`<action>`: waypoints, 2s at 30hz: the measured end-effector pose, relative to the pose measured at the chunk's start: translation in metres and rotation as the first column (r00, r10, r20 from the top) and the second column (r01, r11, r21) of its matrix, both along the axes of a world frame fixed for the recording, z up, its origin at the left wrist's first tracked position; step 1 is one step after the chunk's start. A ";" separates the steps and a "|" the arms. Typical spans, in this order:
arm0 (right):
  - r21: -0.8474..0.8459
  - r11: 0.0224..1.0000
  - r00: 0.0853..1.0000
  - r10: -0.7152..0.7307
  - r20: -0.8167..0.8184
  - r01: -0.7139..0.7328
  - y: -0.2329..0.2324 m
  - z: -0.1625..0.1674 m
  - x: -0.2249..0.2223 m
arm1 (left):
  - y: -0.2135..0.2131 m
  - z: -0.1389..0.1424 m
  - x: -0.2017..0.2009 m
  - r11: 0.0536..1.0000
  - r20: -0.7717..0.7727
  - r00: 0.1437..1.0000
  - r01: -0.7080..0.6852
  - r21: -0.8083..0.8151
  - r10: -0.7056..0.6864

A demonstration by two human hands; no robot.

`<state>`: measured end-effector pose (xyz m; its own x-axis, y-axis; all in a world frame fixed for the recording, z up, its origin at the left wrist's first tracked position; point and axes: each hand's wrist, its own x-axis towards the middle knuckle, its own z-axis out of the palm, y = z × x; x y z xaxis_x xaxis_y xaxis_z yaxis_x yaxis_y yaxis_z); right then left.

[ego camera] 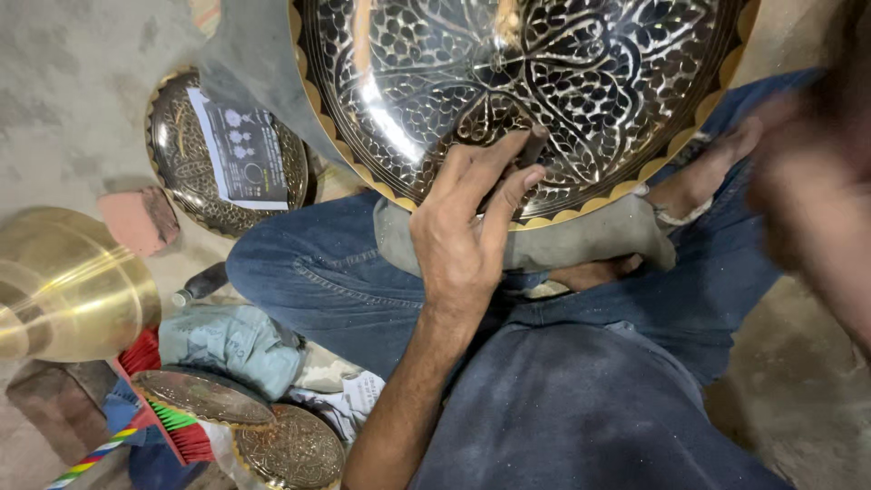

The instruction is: The person sits cross-legged on the floor and repeatedly hammers a metal plate resting on a cushion between their legs. They use a wooden mallet in the right hand and hold a small metal tool in the left hand to guide the strikes. The plate features an intricate embossed pattern that is being refined through repeated hammering.

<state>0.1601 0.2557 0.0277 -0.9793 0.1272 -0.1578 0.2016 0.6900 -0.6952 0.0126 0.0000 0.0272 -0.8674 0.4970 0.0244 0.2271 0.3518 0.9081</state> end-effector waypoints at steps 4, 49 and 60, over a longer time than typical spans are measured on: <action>0.146 0.987 0.993 0.051 0.107 -0.067 0.001 0.004 -0.002 | 0.000 0.000 0.000 0.999 -0.009 1.000 0.010 -0.031 -0.010; -0.009 0.963 0.960 -0.270 -0.079 0.270 -0.009 -0.011 0.006 | -0.002 0.005 -0.005 0.982 0.234 0.971 -0.001 0.191 -0.045; 0.330 0.924 0.958 -0.251 0.137 0.195 -0.056 0.053 -0.043 | 0.007 -0.033 -0.018 0.973 0.137 0.964 0.219 0.079 -0.228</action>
